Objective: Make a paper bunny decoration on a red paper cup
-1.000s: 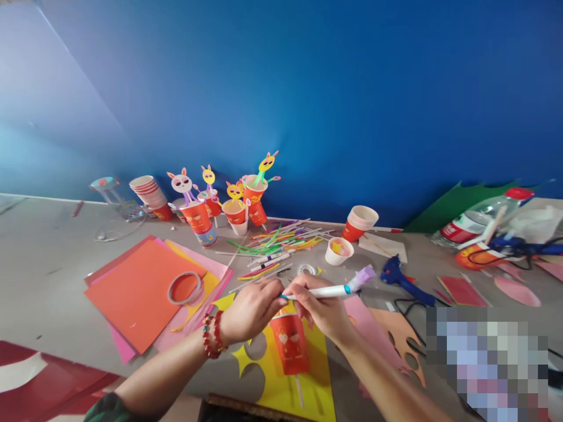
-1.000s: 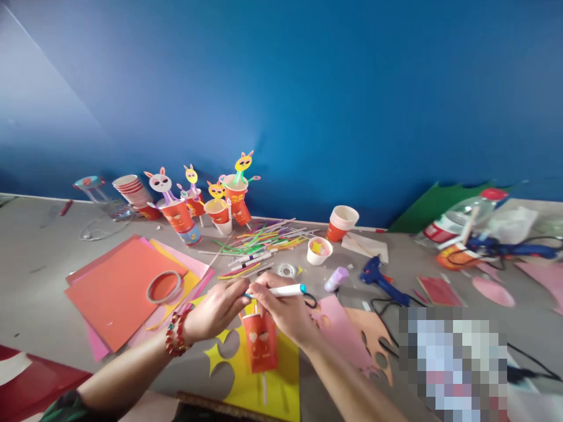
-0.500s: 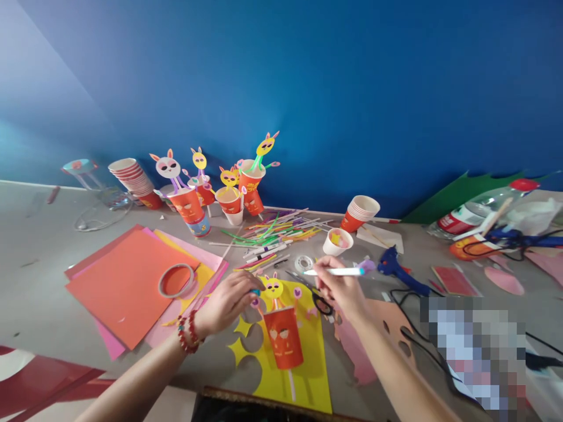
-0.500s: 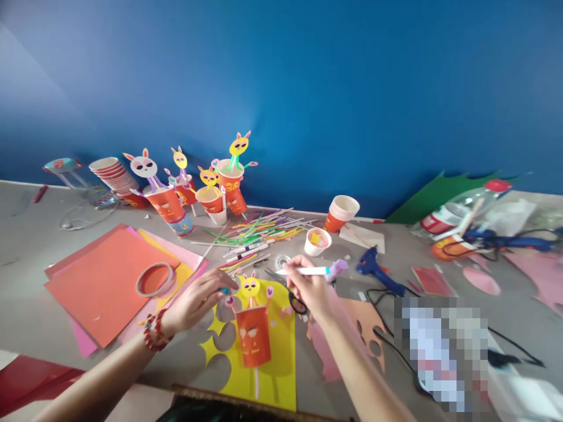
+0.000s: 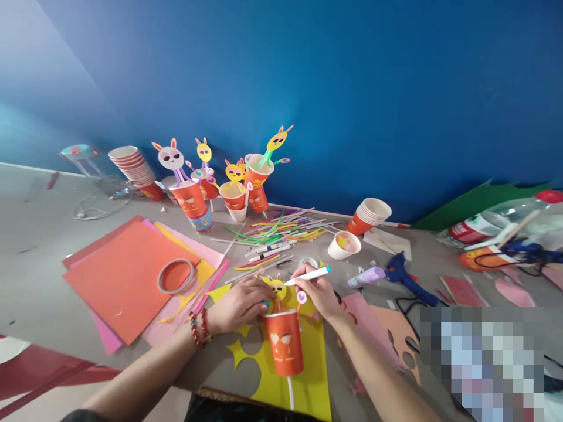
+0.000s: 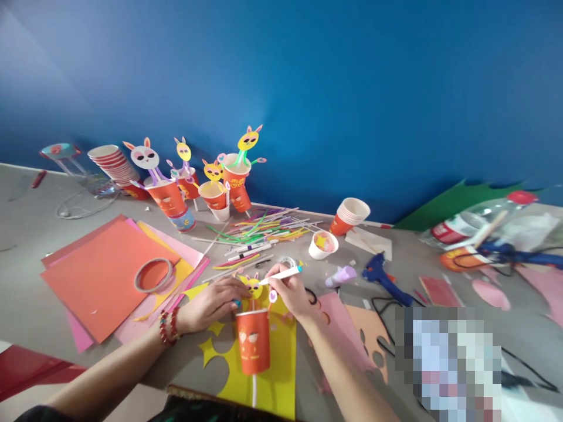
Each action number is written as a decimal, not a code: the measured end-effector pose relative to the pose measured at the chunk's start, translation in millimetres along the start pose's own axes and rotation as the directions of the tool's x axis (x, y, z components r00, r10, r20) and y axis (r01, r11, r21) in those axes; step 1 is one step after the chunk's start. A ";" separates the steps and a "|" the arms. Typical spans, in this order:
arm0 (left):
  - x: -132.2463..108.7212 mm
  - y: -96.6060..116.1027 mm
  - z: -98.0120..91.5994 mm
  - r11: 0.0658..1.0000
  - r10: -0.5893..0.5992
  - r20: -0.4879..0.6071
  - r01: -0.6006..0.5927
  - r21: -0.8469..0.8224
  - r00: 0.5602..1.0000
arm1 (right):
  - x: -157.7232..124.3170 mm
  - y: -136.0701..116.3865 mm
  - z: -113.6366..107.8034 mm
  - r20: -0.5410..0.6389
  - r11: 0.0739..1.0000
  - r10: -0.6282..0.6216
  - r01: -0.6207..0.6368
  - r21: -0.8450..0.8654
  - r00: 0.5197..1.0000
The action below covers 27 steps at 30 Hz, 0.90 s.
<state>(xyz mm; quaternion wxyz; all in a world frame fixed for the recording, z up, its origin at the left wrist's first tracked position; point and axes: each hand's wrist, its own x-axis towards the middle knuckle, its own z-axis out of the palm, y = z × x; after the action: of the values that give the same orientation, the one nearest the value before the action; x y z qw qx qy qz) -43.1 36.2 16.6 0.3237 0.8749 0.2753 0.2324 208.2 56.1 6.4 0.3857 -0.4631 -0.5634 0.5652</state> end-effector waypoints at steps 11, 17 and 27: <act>3.0 -2.4 10.4 0.998 0.035 0.023 -0.036 0.045 0.999 | -9.0 4.7 -1.8 0.044 0.999 -0.008 0.009 -0.039 0.999; 4.0 1.4 10.1 0.996 0.031 0.021 -0.033 0.079 0.999 | -9.3 4.6 -4.0 0.047 0.999 0.000 0.003 -0.054 0.999; 7.7 7.6 7.8 0.993 0.020 0.029 -0.023 0.113 0.999 | -4.6 2.1 -4.5 0.022 0.993 0.011 -0.009 -0.119 1.000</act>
<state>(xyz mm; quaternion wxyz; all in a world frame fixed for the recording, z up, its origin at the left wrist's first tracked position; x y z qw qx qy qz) -30.4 32.9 18.4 0.2747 0.8980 0.2740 0.2078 214.0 52.8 5.1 0.3480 -0.4815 -0.5982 0.5377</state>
